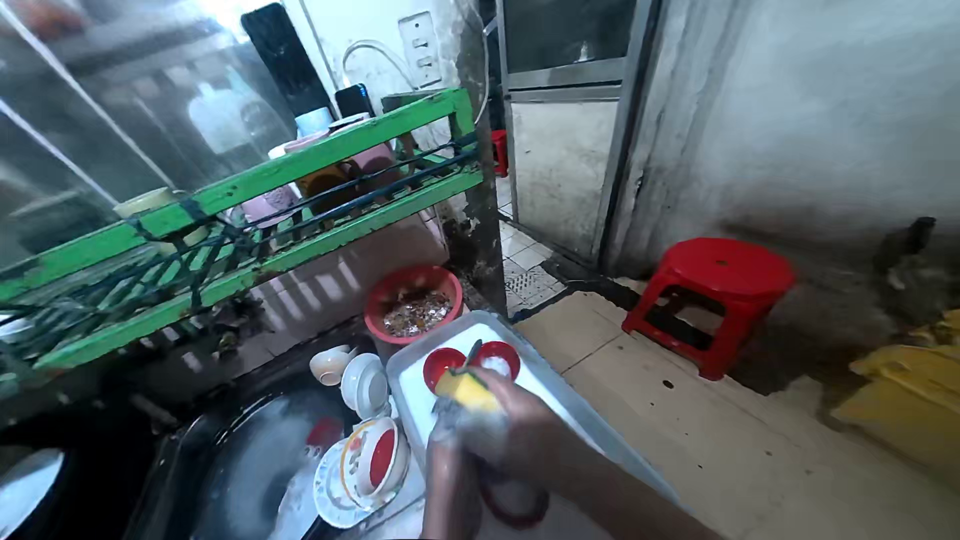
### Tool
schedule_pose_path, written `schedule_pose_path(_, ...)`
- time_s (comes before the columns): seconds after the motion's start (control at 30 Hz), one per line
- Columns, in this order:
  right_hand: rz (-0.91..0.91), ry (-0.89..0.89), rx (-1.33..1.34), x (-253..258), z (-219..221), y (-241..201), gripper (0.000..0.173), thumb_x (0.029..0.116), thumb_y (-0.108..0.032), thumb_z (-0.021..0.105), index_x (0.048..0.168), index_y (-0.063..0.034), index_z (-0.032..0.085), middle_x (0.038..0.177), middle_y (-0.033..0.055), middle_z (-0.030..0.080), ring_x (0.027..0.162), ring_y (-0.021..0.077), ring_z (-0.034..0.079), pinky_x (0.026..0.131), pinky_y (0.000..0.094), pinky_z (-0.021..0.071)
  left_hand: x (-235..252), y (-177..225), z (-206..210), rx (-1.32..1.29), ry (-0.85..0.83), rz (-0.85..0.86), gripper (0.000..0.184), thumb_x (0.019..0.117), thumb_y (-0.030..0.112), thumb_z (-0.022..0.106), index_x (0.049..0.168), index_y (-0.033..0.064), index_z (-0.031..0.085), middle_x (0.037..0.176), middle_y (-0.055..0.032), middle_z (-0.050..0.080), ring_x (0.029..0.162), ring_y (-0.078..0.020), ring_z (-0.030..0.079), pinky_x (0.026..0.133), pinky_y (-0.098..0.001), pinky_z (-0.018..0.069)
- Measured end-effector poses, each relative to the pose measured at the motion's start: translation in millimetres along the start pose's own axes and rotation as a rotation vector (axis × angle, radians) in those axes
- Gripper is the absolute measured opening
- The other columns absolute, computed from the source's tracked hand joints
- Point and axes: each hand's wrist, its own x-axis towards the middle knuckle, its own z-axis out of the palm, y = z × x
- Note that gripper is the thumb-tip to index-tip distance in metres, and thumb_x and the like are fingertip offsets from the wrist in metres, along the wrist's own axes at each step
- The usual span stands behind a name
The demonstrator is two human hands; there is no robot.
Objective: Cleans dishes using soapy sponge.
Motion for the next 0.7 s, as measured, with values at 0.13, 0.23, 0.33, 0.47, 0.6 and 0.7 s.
schedule_pose_path(0.13, 0.308, -0.062, 0.605, 15, -23, 26, 0.062, 0.0883, -0.013, 0.071, 0.143, 0.0007, 0.043, 0.114, 0.0080, 0.066, 0.099, 0.0101, 0.067, 0.086, 0.0308, 0.0586, 6, 31, -5, -0.140, -0.026, 0.095, 0.018, 0.0961, 0.014, 0.054, 0.095, 0.0018, 0.068, 0.080, -0.0006, 0.068, 0.074, -0.0092, 0.066, 0.070, -0.0293, 0.0576)
schedule_pose_path(0.23, 0.149, 0.106, 0.420, 9, -16, 6, 0.063, 0.0781, -0.016, 0.078, 0.134, 0.0025, 0.053, 0.110, 0.0076, 0.070, 0.097, 0.0092, 0.069, 0.085, 0.0294, 0.0600, 15, 24, -4, -0.070, 0.091, 0.210, 0.026, 0.1003, 0.018, 0.048, 0.099, 0.0017, 0.069, 0.090, -0.0035, 0.069, 0.084, -0.0085, 0.067, 0.079, -0.0287, 0.0573)
schedule_pose_path(0.33, -0.381, 0.176, -0.184, 1, 0, -1, 0.050, 0.0857, -0.034, 0.077, 0.124, -0.0032, 0.068, 0.110, 0.0106, 0.075, 0.104, 0.0198, 0.072, 0.090, 0.0429, 0.0606, 6, 3, -10, 0.120, -0.039, 0.172, 0.045, 0.1025, 0.004, 0.042, 0.144, -0.0120, 0.043, 0.135, -0.0222, 0.059, 0.123, -0.0161, 0.059, 0.106, -0.0304, 0.0484)
schedule_pose_path(0.47, -0.306, 0.192, -0.118, -3, 12, 19, 0.052, 0.0855, -0.034, 0.077, 0.122, 0.0012, 0.067, 0.108, 0.0099, 0.075, 0.101, 0.0149, 0.073, 0.090, 0.0348, 0.0607, 18, -11, -6, -0.497, -0.111, -0.168, 0.039, 0.1102, 0.031, 0.029, 0.132, 0.0077, 0.051, 0.105, -0.0069, 0.068, 0.096, -0.0153, 0.068, 0.083, -0.0363, 0.0589)
schedule_pose_path(0.6, 0.339, 0.021, 0.019, 3, -28, 41, 0.073, 0.0795, -0.031, 0.078, 0.139, 0.0026, 0.052, 0.121, 0.0155, 0.067, 0.111, 0.0214, 0.067, 0.098, 0.0414, 0.0550, 41, -8, -23, -0.385, -0.079, -0.198, 0.046, 0.1105, 0.029, 0.035, 0.148, 0.0046, 0.045, 0.122, -0.0162, 0.065, 0.104, -0.0248, 0.067, 0.087, -0.0432, 0.0584)
schedule_pose_path(0.7, 0.461, -0.214, -0.360, -26, -47, 52, 0.074, 0.0809, -0.020, 0.080, 0.144, 0.0050, 0.049, 0.131, 0.0321, 0.059, 0.121, 0.0465, 0.059, 0.104, 0.0641, 0.0461, 44, 2, -31, -0.397, -0.120, -0.150, 0.047, 0.1125, 0.029, 0.029, 0.152, 0.0055, 0.039, 0.129, -0.0161, 0.063, 0.110, -0.0240, 0.066, 0.091, -0.0424, 0.0581)
